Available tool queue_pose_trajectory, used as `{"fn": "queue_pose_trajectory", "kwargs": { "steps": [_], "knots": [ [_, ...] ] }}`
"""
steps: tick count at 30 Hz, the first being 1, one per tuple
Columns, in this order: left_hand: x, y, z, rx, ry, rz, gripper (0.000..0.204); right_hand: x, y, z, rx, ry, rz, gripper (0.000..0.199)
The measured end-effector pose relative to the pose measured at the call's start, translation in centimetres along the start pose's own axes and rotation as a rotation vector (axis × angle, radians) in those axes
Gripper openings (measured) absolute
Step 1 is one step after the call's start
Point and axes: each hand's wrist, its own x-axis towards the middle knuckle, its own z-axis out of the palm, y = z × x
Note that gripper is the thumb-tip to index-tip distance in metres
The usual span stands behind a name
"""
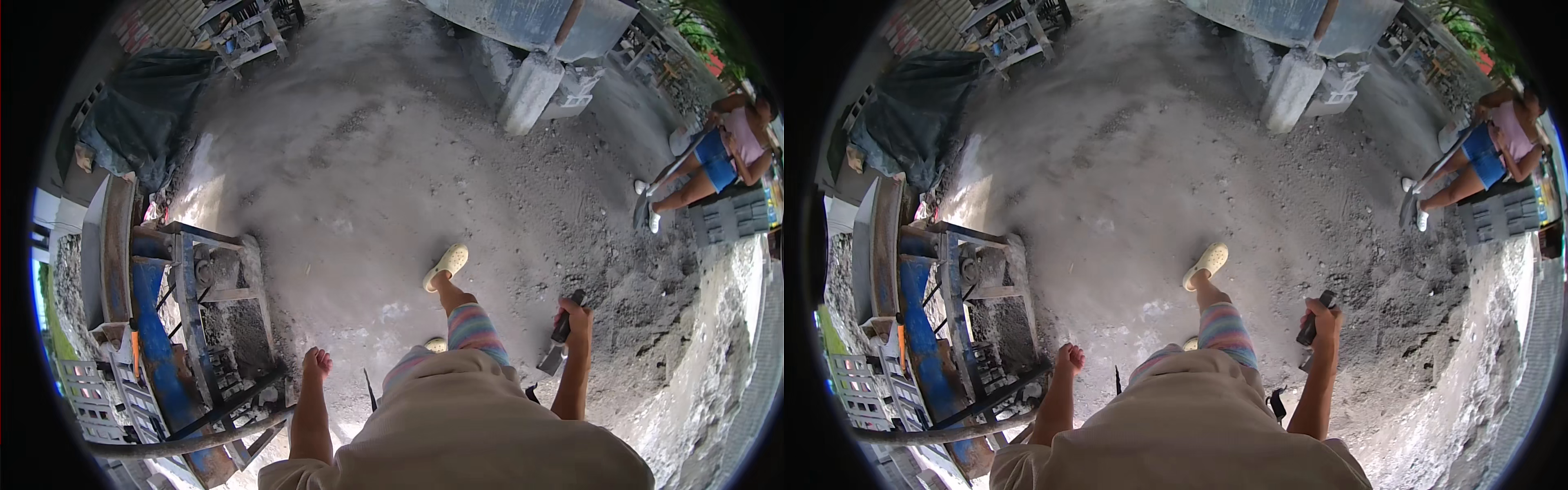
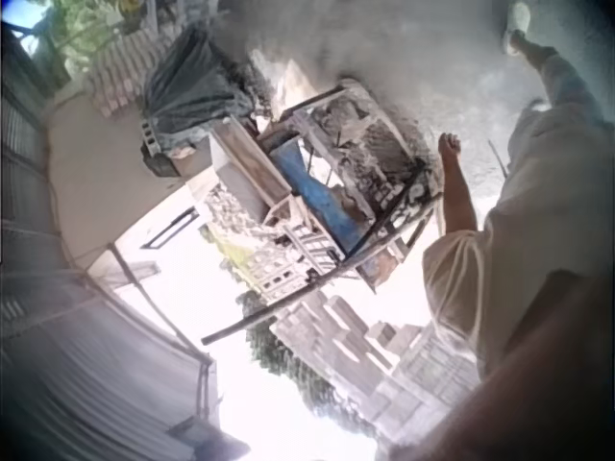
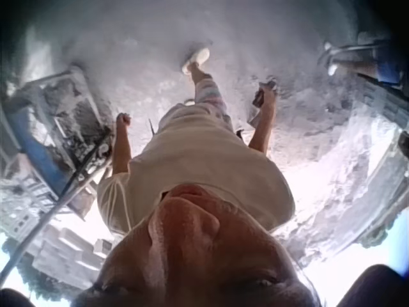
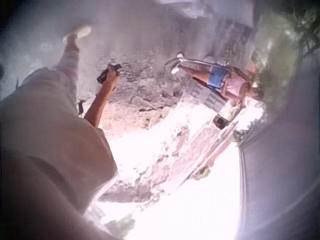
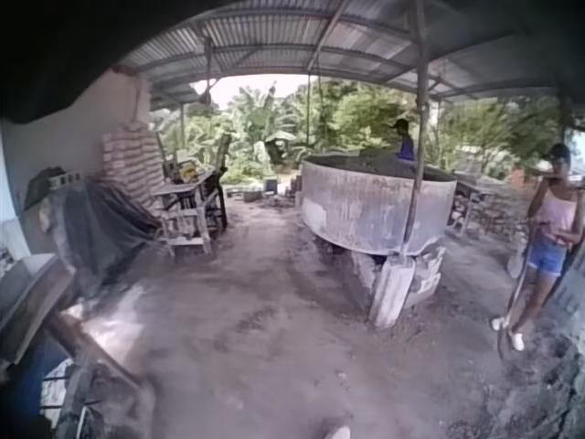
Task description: The person uses a shovel to scoop sand and transfer it into a cement mixer. Another person assists by adding material to the mixer. The camera wearer continues shoveling sand from the ground into the mixer throughout the clip.
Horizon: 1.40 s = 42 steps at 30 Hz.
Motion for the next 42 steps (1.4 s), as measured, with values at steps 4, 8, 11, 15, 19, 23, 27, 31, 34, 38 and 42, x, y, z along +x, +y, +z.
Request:
{"fn": "queue_pose_trajectory", "kwargs": {
  "steps": [4, 8, 11, 15, 19, 23, 27, 31, 34, 38, 42],
  "knots": [
    [0.8, -1.5, 0.6, -0.106, -0.055, -0.123, 0.014, 6.2, -6.1, 2.5, -0.080, 0.091, -0.067, 0.020],
    [-0.6, 1.3, 7.0, -0.095, 0.015, -0.166, 0.028, 6.8, -16.9, 5.0, -0.170, 0.128, -0.040, 0.020],
    [0.3, 7.2, 14.8, -0.023, 0.162, -0.266, 0.025, 2.5, -25.0, 13.8, -0.179, -0.184, -0.088, 0.017],
    [0.4, 19.2, 32.6, 0.206, -0.169, 0.119, 0.025, 0.2, -33.2, 23.2, -0.353, -0.396, -0.049, 0.022],
    [-2.3, 26.2, 51.5, 0.423, -0.598, 0.183, 0.015, 0.5, -36.7, 29.1, 0.002, -0.382, -0.328, 0.031],
    [-2.2, 30.4, 64.5, 0.560, -0.968, -0.186, 0.029, 2.8, -36.3, 35.7, 0.201, -0.340, -0.435, 0.034],
    [-1.6, 36.4, 72.6, 0.546, -0.828, -0.403, 0.041, 1.2, -36.3, 42.6, 0.466, -0.298, -0.355, 0.032],
    [2.2, 39.2, 78.4, 0.292, -0.830, -0.503, 0.038, 0.7, -36.2, 48.7, 0.441, 0.093, -0.034, 0.027],
    [9.4, 37.7, 79.3, 0.077, -0.570, -0.495, 0.028, 1.3, -31.5, 53.4, 0.462, 0.309, 0.219, 0.013],
    [14.5, 35.0, 72.0, 0.427, -0.383, -0.537, 0.017, 0.0, -22.7, 59.2, 0.356, 0.610, 0.518, 0.014],
    [19.1, 29.9, 62.2, 0.592, -0.204, -0.620, 0.016, -2.2, -17.5, 60.1, 0.363, 0.797, 0.684, 0.012]
  ]
}}
